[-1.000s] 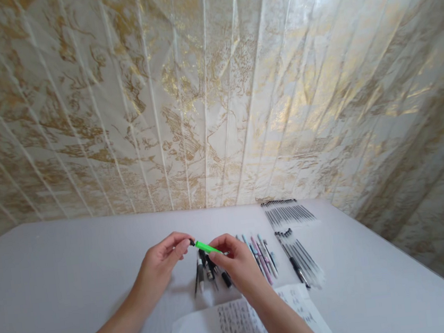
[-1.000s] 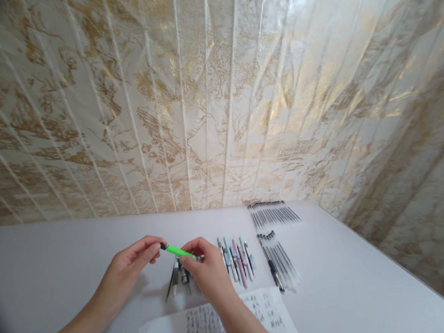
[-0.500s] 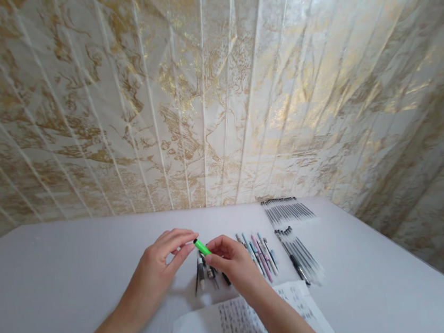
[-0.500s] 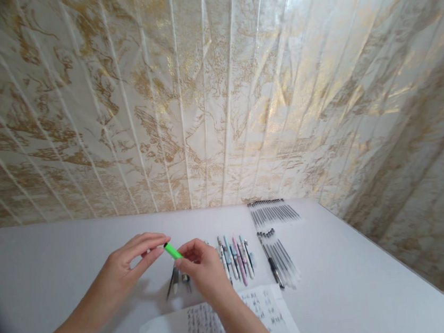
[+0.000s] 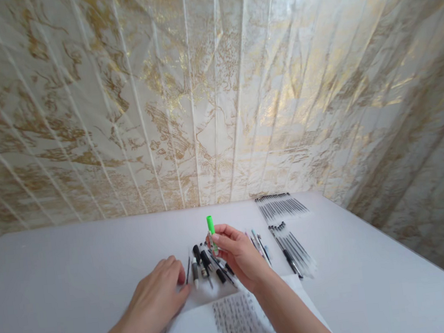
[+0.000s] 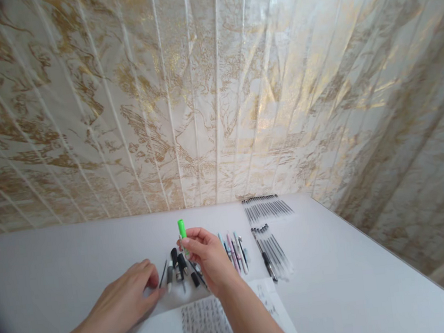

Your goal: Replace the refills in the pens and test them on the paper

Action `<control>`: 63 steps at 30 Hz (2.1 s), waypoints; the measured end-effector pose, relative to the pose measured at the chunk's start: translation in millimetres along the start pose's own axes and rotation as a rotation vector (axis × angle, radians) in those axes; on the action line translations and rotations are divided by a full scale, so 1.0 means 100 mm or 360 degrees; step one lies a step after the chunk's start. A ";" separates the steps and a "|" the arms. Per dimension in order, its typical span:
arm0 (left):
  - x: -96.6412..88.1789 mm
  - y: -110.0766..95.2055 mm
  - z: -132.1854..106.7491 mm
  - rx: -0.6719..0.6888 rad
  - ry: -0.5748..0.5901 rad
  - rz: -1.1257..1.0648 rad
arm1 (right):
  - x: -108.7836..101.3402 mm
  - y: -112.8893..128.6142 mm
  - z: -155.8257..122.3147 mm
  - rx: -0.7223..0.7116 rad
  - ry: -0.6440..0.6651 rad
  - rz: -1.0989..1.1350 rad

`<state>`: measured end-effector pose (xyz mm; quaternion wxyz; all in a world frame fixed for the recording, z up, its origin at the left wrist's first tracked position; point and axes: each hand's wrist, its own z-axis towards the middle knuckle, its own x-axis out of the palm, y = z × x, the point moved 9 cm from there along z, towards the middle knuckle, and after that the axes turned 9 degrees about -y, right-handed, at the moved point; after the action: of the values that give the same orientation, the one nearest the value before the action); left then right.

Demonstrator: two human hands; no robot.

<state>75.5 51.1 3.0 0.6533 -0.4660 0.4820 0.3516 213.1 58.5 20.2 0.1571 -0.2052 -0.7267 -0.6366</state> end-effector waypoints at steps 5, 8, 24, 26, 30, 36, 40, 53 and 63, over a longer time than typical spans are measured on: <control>-0.03 0.19 0.04 -0.0029 0.0027 0.0263 | -0.04 0.03 0.01 -0.0050 -0.0011 -0.0238; -0.11 0.40 0.09 -0.0111 -0.0048 0.0325 | 0.01 0.03 -0.02 -0.0047 0.0068 -0.0255; -0.29 -0.16 0.08 -0.0003 -0.0249 -0.1157 | -0.06 0.01 0.03 -0.0256 -0.0127 -0.0606; -0.27 -0.20 0.07 0.0032 -0.0250 -0.1005 | -0.10 0.01 0.06 -0.0275 -0.0161 -0.0546; -0.18 -0.10 0.08 -0.0060 -0.0238 -0.0651 | -0.25 0.08 0.10 -0.0330 -0.0316 -0.0462; -0.03 -0.07 0.06 -0.0097 -0.0172 -0.0234 | -0.36 0.16 0.14 -0.0333 -0.0371 -0.0318; -0.02 -0.06 0.06 -0.0095 -0.0157 -0.0026 | -0.33 0.18 0.12 -0.0321 -0.0324 -0.0342; -0.09 -0.02 0.11 -0.0150 -0.0162 0.0077 | -0.26 0.11 0.12 -0.0295 -0.0239 -0.0406; -0.07 0.00 0.08 -0.0110 -0.0163 0.0102 | -0.25 0.10 0.12 -0.0304 -0.0220 -0.0503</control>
<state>75.9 58.6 10.2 0.6491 -0.4541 0.4502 0.4121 240.1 69.0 14.7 -0.0152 -0.1457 -0.6951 -0.7039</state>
